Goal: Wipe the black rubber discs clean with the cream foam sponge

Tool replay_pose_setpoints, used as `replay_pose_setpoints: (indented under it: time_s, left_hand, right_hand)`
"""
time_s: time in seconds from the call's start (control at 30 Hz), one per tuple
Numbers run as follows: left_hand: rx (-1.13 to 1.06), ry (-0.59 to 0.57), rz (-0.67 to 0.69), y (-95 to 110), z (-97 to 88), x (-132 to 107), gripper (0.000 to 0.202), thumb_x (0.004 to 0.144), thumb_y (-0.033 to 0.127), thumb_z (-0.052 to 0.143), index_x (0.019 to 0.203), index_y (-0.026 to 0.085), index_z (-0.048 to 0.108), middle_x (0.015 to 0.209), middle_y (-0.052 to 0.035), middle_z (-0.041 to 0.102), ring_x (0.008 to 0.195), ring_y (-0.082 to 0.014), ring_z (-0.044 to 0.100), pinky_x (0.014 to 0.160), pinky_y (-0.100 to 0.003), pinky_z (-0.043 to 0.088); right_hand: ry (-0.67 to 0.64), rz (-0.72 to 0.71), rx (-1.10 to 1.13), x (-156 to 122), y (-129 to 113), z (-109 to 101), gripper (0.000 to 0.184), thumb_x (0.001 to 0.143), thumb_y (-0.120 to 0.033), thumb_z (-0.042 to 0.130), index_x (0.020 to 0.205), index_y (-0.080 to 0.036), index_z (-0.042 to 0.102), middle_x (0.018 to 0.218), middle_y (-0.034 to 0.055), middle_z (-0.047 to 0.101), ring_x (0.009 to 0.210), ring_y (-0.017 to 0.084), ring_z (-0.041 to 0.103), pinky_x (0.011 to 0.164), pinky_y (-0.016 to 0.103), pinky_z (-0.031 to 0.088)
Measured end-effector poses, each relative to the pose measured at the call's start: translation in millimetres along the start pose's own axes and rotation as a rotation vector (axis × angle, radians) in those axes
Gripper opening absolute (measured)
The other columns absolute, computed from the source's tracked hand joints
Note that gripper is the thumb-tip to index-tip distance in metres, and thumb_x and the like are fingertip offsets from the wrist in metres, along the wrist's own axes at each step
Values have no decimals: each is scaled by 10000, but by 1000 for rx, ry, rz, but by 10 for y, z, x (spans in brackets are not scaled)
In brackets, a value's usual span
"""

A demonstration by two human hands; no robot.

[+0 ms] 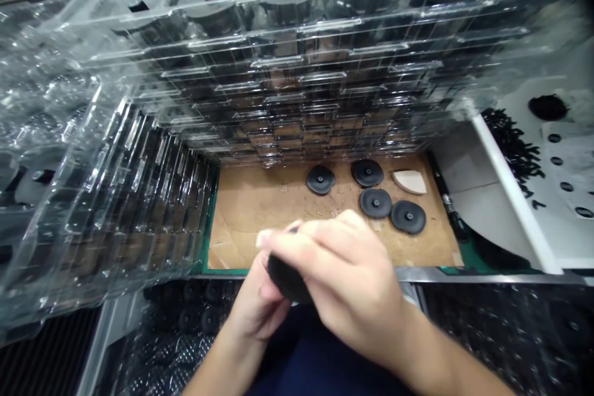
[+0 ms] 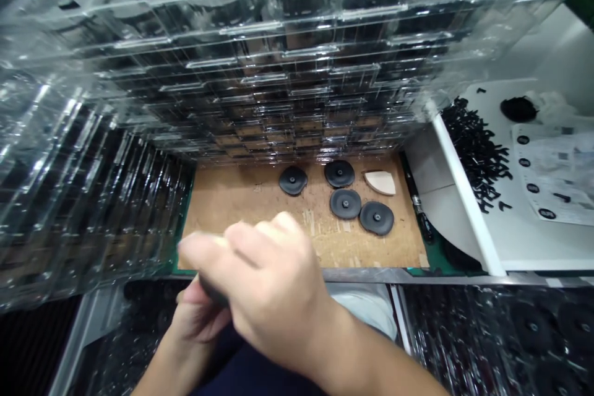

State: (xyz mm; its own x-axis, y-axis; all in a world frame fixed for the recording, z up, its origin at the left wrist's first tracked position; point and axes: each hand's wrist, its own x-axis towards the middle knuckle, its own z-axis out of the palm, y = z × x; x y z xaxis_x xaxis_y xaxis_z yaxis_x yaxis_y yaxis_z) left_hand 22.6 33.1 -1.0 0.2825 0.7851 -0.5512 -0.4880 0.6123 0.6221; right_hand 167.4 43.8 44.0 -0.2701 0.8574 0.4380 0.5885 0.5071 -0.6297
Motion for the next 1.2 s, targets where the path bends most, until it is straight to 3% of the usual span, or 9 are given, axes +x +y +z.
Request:
replay_pose_setpoints:
  time_s: [0.2,0.37,0.43,0.6,0.73,0.83,1.0,1.1,1.2]
  left_hand:
    - [-87,-33,136,-26,-109,30,628,504,455,823,1092,336,639,1181,2,653,1058,-230,621,966,-325,455]
    - [-99,-53,101,7,-123,14,628,548,399,822,1135,319,615,1231,-17,629,1093,-228,608,956,-306,461]
    - [-77,-44,74,2,-115,14,646,577,383,814,1177,310,587,1261,-35,611,1115,-235,594,985,-326,441]
    - [-72,-54,83,-53,-30,14,670,546,396,829,1164,274,602,1182,-52,661,1073,-252,615,957,-332,466]
    - [-72,-20,76,-55,-17,-13,556,588,420,798,1105,283,643,1150,-32,681,1079,-252,614,981,-347,453]
    - [-91,42,99,-55,-40,-26,598,498,358,856,1063,314,664,1106,8,702,1010,-214,647,920,-294,494]
    - [-80,-81,1,-19,32,-66,510,568,383,818,1050,280,687,1010,-13,726,996,-192,649,934,-260,480]
    - [-116,-81,37,42,32,-88,509,541,348,839,1027,315,690,1048,18,717,1001,-184,647,941,-262,472]
    - [-136,-87,16,56,-3,-83,551,476,329,868,1000,300,701,1043,19,718,988,-185,648,918,-259,482]
  right_hand:
    - [28,195,213,-378,15,50,236,818,-73,548,1016,-138,660,758,33,704,588,131,602,576,271,458]
    - [40,701,393,-760,346,139,192,867,-281,571,1005,-218,689,978,38,740,834,192,703,649,254,569]
    - [71,771,350,-739,403,108,228,865,-322,577,1040,-222,685,1022,43,730,866,209,699,711,293,575]
    - [208,418,144,-320,108,-4,258,883,-214,537,1123,-238,628,1084,51,695,908,197,656,765,317,532]
    - [39,63,186,-98,-114,69,275,903,-132,424,1111,-105,602,899,94,709,781,186,627,737,339,504]
    - [-208,100,237,-43,-109,110,239,897,-117,428,974,-130,653,814,52,692,692,158,596,658,299,475]
    - [-16,54,110,-3,-80,101,297,906,-121,387,1074,-58,623,820,93,677,708,187,576,667,335,436]
    - [-163,41,266,-94,-83,-10,242,894,-95,432,1026,-117,633,818,35,681,695,138,580,664,272,428]
    - [-181,137,129,-198,-64,-130,218,873,-90,469,995,-139,643,755,19,666,631,130,554,627,261,401]
